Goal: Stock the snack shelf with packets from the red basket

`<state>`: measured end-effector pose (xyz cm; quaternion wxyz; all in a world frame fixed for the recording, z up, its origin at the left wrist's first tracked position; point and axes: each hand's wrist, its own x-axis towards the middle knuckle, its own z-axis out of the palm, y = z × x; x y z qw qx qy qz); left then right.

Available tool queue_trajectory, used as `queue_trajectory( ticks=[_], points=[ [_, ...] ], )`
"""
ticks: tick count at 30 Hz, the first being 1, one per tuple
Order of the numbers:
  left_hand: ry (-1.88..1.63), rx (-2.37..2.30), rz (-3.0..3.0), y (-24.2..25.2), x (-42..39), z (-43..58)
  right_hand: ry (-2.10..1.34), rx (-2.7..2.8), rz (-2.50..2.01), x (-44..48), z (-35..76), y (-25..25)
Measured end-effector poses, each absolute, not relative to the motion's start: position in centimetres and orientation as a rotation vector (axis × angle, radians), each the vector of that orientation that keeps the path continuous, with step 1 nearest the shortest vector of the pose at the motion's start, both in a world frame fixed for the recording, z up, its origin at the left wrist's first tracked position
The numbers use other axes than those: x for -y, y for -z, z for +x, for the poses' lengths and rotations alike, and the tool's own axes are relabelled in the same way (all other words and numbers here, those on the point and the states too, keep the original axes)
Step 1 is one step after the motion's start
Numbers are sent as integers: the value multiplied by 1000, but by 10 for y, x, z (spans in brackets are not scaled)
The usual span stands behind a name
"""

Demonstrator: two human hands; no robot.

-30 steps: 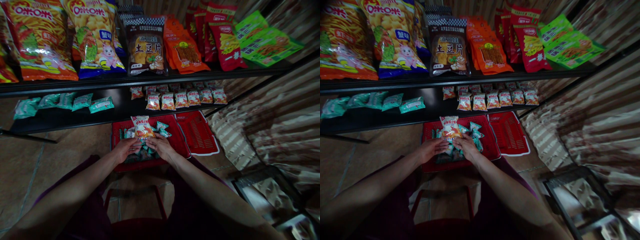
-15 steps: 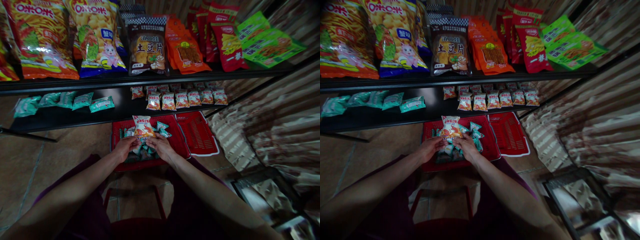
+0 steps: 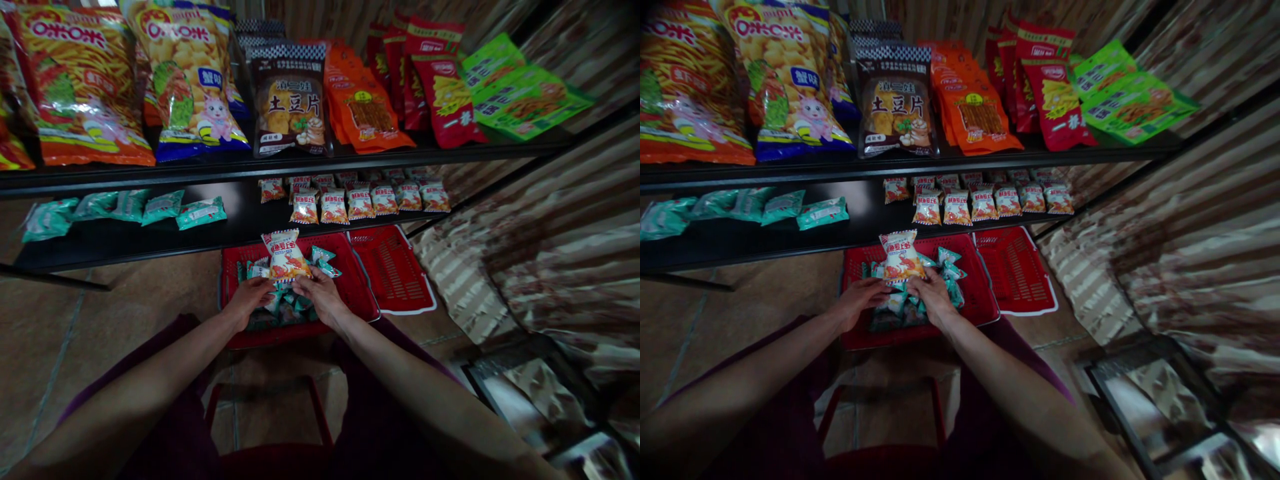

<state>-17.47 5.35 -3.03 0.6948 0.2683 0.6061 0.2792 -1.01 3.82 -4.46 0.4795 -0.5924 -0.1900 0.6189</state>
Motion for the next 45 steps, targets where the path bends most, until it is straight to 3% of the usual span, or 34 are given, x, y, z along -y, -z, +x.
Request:
queue_trajectory(
  ticks=[12, 19, 26, 31, 36, 42, 45],
  points=[
    [-934, -1166, 531, 21, -60, -174, -863, 1342, -1716, -39, 3, 55],
    [-967, -938, 399, 16, -61, -172, -261, 2070, -1546, -28, 0, 32],
    [-1004, -897, 298, 24, -64, -174, -108, 2329, -1318, -19, -13, 31],
    [-1018, -995, 280, 21, -68, -179, -296, 2357, -1132, -12, -20, 26],
    [-917, -1020, 297, 13, -67, -183, -461, 1784, -1425, -26, -9, 19],
    [-767, -920, 503, 21, -56, -179, -1258, 980, -1450, -48, 2, 33],
    [-674, -917, 565, 27, -51, -176, -1432, 831, -1360, -48, 1, 35]
  ],
)
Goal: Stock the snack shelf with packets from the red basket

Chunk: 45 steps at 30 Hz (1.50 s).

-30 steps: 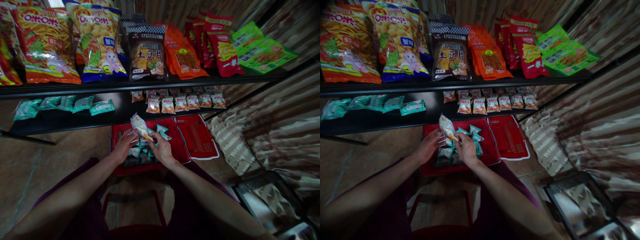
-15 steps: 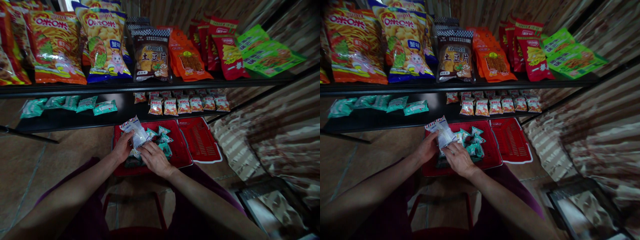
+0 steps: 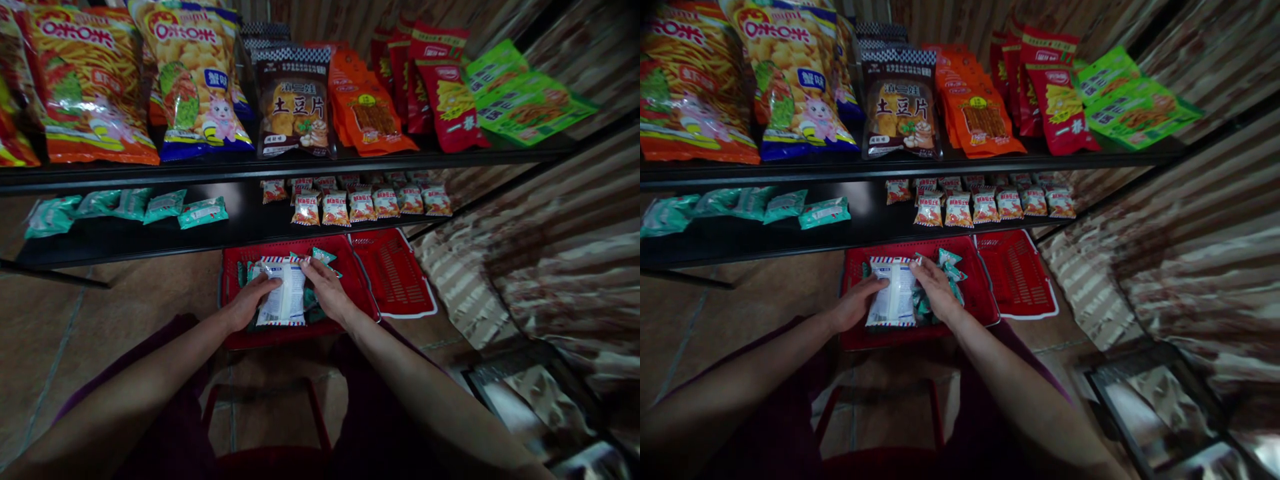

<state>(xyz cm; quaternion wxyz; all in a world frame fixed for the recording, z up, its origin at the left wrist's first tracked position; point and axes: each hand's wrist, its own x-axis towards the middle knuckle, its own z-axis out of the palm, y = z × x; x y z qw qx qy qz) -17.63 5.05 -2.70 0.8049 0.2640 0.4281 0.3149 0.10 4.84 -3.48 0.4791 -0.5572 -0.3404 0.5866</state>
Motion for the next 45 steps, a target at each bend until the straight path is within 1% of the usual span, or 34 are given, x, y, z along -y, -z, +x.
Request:
queue_trajectory(
  ticks=[8, 14, 23, 28, 34, 45],
  points=[
    [-545, -961, 667, 32, -46, -178, -1465, 791, -1368, -51, 6, 31],
    [-455, -1001, 803, 26, -48, -180, -1569, 936, -1371, -53, 11, 28],
    [-281, -970, 1041, 22, -47, -181, -1602, 1094, -1413, -51, 9, 36],
    [-308, -924, 1077, 28, -47, -180, -1538, 1059, -1453, -50, 5, 39],
    [-336, -986, 1080, 32, -47, -179, -1414, 1016, -1538, -51, 4, 34],
    [-364, -1063, 1158, 42, -44, -179, -1332, 935, -1606, -50, 1, 32]
  ],
)
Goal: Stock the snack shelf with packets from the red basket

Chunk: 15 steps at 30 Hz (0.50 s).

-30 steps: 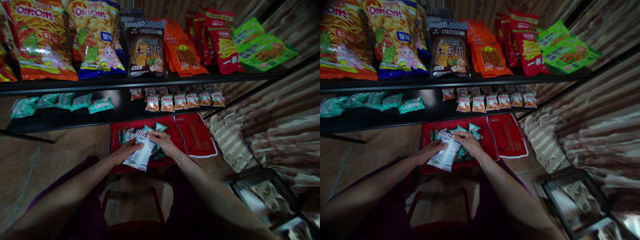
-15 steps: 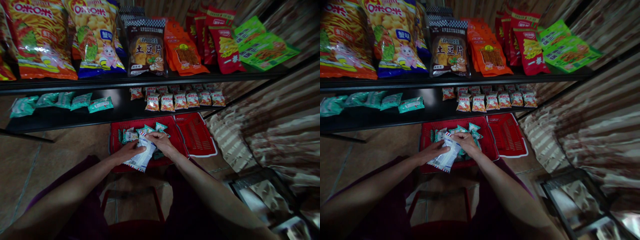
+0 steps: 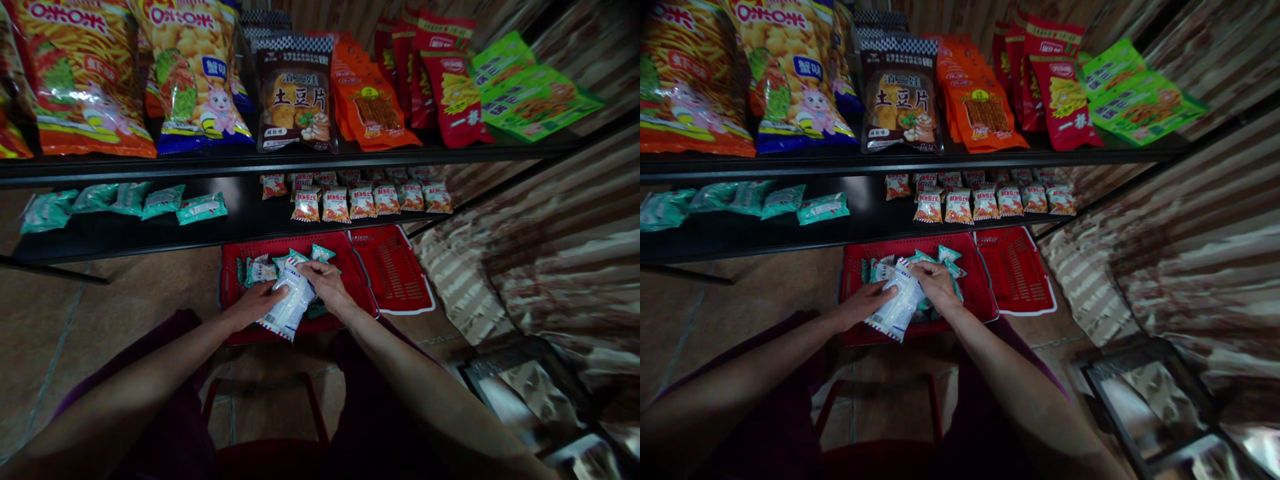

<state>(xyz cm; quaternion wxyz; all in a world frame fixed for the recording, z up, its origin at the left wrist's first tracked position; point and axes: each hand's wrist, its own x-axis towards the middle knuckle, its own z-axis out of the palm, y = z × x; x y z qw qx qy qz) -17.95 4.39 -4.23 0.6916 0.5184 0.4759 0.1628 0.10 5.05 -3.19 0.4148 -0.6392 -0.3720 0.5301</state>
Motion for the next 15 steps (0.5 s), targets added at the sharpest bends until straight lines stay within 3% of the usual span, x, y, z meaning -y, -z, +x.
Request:
queue_trajectory(
  ticks=[15],
  points=[
    [-324, -1068, 933, 34, -42, -179, -1319, 890, -1574, -53, 6, 40]
  ],
)
